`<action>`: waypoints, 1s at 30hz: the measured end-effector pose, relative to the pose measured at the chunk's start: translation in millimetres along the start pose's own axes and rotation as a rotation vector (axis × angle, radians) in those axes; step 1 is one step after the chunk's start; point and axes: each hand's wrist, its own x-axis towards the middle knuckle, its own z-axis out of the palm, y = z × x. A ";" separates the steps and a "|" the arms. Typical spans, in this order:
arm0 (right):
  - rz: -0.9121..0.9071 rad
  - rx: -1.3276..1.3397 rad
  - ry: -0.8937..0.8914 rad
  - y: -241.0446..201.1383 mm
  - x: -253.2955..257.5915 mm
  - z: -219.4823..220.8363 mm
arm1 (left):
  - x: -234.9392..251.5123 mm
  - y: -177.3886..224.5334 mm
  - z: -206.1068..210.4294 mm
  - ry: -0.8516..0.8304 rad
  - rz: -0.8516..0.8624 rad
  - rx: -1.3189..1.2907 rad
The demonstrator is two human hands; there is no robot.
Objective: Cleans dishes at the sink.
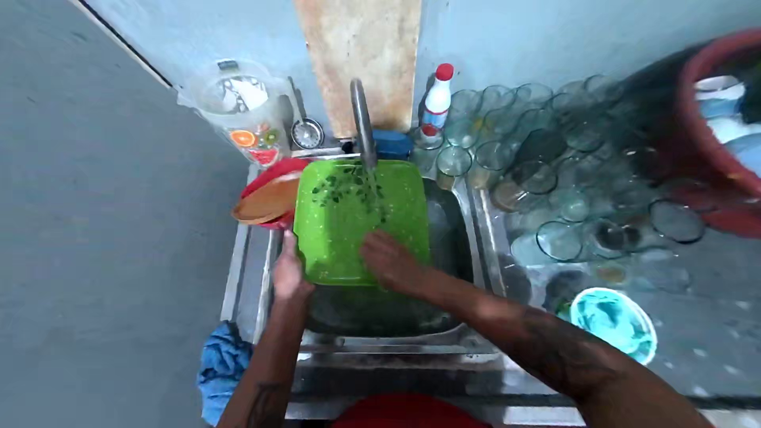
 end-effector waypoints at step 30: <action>0.062 -0.306 0.172 100.6 21.1 -3.8 | -6.2 -10.6 3.5 0.045 -0.175 0.074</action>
